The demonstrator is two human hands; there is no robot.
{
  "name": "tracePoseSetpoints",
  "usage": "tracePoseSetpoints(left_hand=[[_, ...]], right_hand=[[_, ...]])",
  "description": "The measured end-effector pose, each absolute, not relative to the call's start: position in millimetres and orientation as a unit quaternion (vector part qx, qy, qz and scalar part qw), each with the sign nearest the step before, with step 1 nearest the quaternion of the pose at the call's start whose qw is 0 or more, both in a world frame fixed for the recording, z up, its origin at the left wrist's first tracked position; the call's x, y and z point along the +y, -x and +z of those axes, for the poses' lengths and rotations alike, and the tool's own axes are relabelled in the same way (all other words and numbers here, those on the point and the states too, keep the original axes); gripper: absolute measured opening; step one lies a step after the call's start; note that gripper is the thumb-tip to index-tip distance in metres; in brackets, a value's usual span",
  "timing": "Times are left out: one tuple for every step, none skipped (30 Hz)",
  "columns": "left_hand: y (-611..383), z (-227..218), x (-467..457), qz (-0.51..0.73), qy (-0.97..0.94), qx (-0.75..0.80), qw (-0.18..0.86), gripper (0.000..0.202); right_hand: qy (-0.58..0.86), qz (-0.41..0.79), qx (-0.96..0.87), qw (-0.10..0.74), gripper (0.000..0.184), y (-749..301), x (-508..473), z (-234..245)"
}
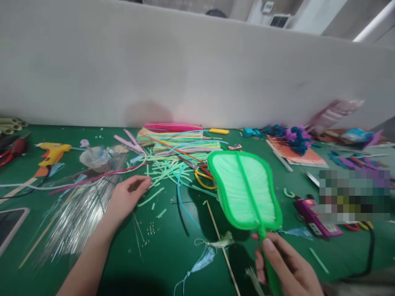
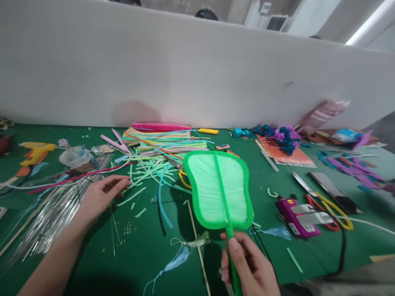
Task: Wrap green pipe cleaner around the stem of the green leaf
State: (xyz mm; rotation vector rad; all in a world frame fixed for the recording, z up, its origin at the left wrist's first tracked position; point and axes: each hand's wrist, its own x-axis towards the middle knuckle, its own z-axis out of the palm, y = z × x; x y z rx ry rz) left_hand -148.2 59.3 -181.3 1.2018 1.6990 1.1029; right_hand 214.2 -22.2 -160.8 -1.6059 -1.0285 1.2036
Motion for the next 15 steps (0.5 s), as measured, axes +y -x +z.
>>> tracePoseSetpoints(left_hand=[[147.7,-182.3,57.1,0.401,-0.507,0.661,0.380,0.038],[146.9,-183.6,54.8,0.361,-0.555,0.651,0.372,0.033],[146.2,-185.3,52.6,0.316,-0.606,0.635,0.360,0.030],[145.7,-187.5,50.6,0.271,-0.655,0.618,0.341,0.029],[145.7,-190.1,49.0,0.232,-0.694,0.604,0.316,0.029],[146.2,-193.1,48.0,0.204,-0.720,0.597,0.290,0.029],[147.3,-196.1,47.7,0.192,-0.731,0.597,0.268,0.029],[149.0,-198.8,48.1,0.186,-0.737,0.600,0.249,0.027],[151.2,-201.1,49.0,0.183,-0.740,0.604,0.232,0.024],[153.7,-202.8,50.4,0.184,-0.740,0.609,0.219,0.020],[156.4,-203.9,52.0,0.185,-0.739,0.613,0.209,0.018],[159.2,-204.4,53.5,0.187,-0.736,0.619,0.200,0.016],[161.6,-204.7,55.0,0.187,-0.734,0.625,0.189,0.016],[163.8,-204.7,56.1,0.187,-0.732,0.631,0.177,0.017],[165.4,-204.8,57.0,0.187,-0.729,0.637,0.166,0.018]], right_hand=[[0.639,0.473,-0.434,0.422,0.040,-205.3,-19.1,-161.8],[0.632,0.469,-0.461,0.409,0.040,-196.8,-16.0,-163.2],[0.625,0.463,-0.490,0.393,0.041,-188.6,-13.1,-164.8],[0.618,0.461,-0.515,0.375,0.042,-180.6,-10.4,-166.3],[0.612,0.460,-0.535,0.358,0.042,-172.6,-7.8,-167.4],[0.607,0.461,-0.548,0.344,0.042,-164.4,-5.4,-168.4],[0.598,0.467,-0.560,0.333,0.042,-155.8,-2.9,-169.5],[0.585,0.477,-0.574,0.318,0.042,-146.7,-0.4,-170.9],[0.572,0.482,-0.587,0.311,0.041,-137.3,2.5,-173.0],[0.560,0.484,-0.598,0.307,0.040,-127.7,5.6,-176.1],[0.556,0.483,-0.607,0.299,0.039,-118.3,9.1,-180.1],[0.551,0.480,-0.616,0.292,0.038,-109.6,12.7,-184.7],[0.554,0.481,-0.617,0.285,0.037,-102.0,16.6,-189.4],[0.551,0.491,-0.616,0.275,0.036,-95.9,20.4,-193.5],[0.541,0.512,-0.613,0.262,0.034,-92.0,24.3,-196.2]])
